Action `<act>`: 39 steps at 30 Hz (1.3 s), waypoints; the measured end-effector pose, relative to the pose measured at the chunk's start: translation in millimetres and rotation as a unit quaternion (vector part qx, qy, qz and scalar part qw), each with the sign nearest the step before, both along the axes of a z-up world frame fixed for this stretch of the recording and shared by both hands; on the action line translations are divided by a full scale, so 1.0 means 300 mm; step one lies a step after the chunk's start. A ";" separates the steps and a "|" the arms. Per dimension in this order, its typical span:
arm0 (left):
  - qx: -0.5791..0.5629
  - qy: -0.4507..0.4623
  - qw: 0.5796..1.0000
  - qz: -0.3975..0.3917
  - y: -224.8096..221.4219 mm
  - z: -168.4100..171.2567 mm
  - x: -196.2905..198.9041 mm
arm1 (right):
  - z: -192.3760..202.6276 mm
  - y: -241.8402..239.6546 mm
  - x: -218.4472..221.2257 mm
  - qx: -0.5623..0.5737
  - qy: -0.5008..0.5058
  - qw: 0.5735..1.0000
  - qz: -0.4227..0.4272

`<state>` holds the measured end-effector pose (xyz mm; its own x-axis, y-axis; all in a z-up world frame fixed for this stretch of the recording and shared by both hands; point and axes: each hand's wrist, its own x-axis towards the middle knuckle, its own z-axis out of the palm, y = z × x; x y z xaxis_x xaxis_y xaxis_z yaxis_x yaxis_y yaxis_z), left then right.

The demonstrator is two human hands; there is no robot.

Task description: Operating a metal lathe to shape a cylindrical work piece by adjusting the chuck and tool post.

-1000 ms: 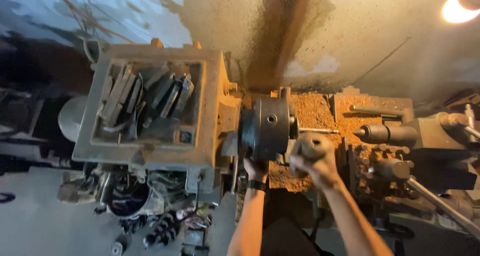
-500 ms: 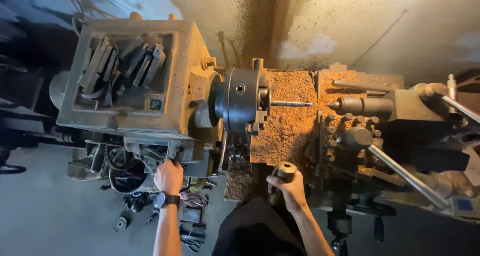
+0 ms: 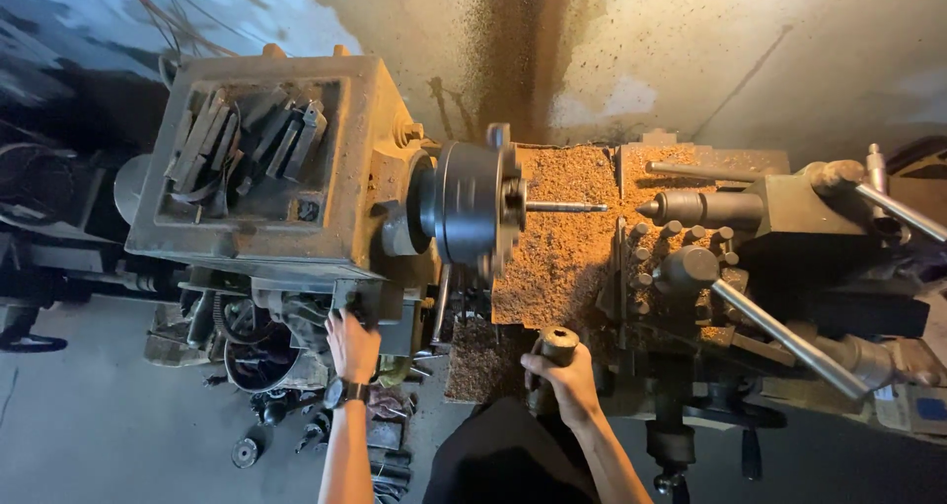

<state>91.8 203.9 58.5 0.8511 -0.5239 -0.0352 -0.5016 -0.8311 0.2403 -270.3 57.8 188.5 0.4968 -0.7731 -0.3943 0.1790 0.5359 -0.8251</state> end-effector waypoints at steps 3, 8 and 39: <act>-0.038 -0.054 0.994 -0.092 0.083 -0.136 0.080 | -0.003 0.003 -0.004 0.000 0.009 1.000 -0.002; -0.022 -0.066 0.993 -0.100 0.010 0.189 -0.074 | -0.008 0.000 -0.010 0.000 0.011 1.000 0.004; -0.346 0.060 0.871 -0.344 -0.584 0.621 -0.415 | -0.048 -0.029 -0.017 0.028 -0.002 0.999 -0.030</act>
<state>-32.6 28.7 244.8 0.3401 -0.8392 0.4244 -0.7608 0.0198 0.6487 -275.5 49.2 174.2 0.4517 -0.7782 -0.4363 0.2146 0.5694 -0.7935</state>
